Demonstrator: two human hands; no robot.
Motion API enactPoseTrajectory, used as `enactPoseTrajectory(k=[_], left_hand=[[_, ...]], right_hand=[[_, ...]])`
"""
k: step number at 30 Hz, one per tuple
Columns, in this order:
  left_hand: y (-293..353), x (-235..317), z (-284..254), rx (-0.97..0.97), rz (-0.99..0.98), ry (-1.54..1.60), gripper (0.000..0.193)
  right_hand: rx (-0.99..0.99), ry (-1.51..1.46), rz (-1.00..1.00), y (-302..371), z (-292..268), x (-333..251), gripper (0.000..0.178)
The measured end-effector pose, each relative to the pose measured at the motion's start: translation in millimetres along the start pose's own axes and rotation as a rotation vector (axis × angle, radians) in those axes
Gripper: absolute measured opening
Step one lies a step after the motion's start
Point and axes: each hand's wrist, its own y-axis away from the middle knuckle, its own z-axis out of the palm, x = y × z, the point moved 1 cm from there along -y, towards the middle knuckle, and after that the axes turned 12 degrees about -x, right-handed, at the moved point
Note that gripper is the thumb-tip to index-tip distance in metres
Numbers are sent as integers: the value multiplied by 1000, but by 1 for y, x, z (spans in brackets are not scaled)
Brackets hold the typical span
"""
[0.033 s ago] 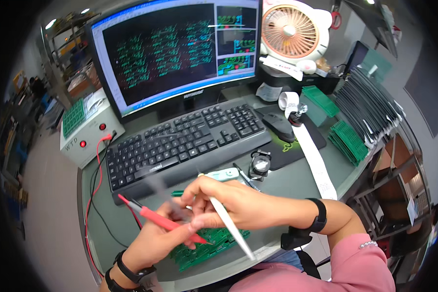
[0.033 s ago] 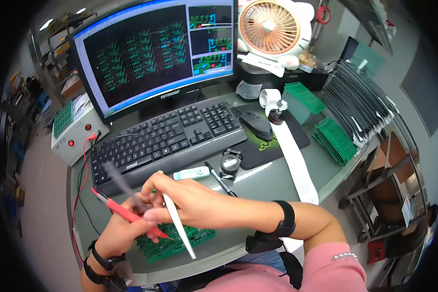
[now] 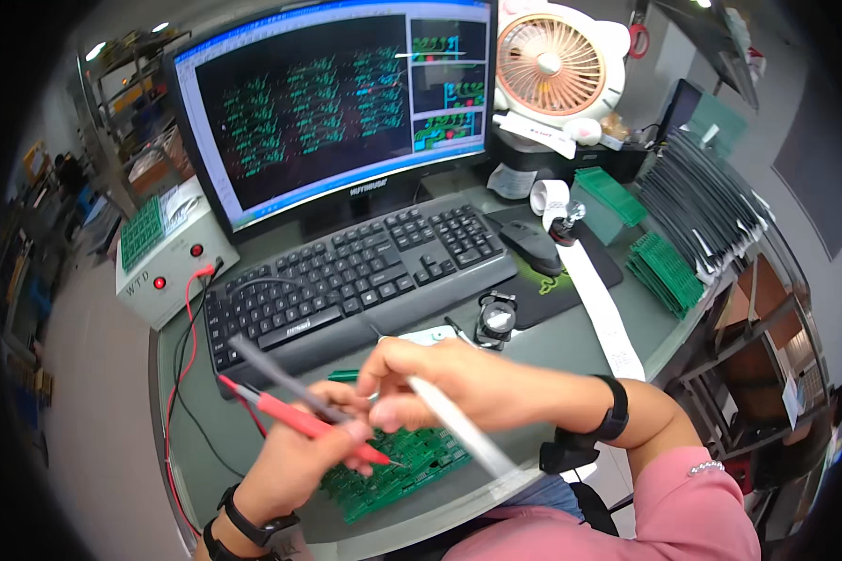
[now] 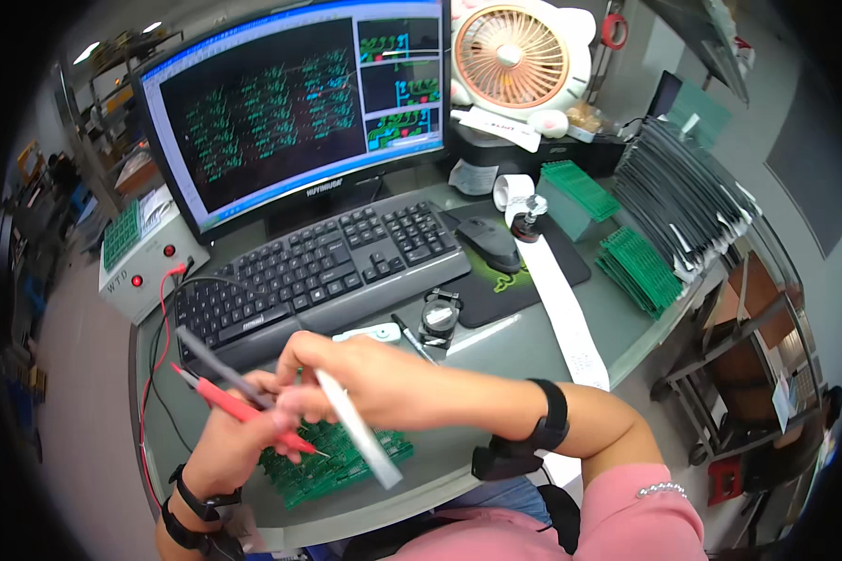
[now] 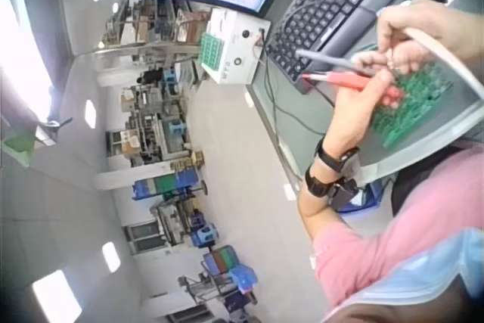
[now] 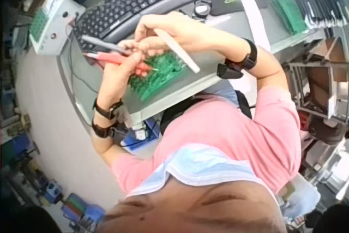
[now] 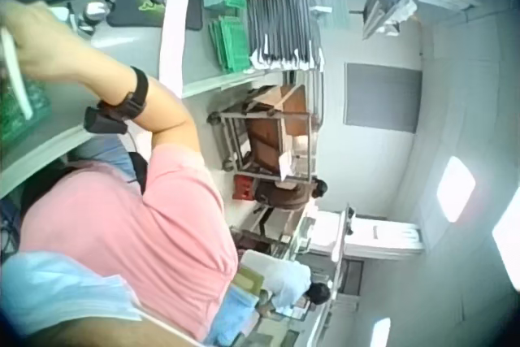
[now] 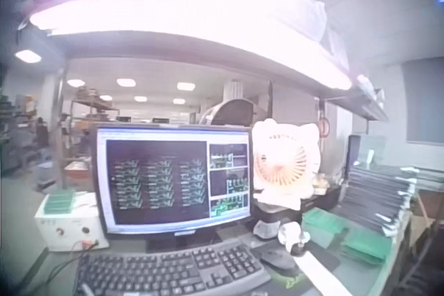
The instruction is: Testing and marking multiple circuit boards at a quality control station using probes and a marker.
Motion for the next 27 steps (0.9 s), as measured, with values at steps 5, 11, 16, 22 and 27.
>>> enactPoseTrajectory(k=[5, 11, 16, 22, 27], left_hand=[[-9, 1, -18, 231, 393, 371, 13], [-7, 0, -33, 323, 485, 458, 13], [-4, -5, -39, 323, 535, 485, 9], [-15, -6, -41, 347, 519, 480, 10], [-10, -11, -53, 441, 530, 455, 10]], right_hand=[[470, 426, 166, 6, -76, 59, 21], [503, 962, 306, 8, -89, 88, 20], [442, 1064, 346, -1, -63, 56, 22], [-110, 737, -292, -4, 28, 21, 45], [-240, 730, -153, -23, 36, 34, 58]])
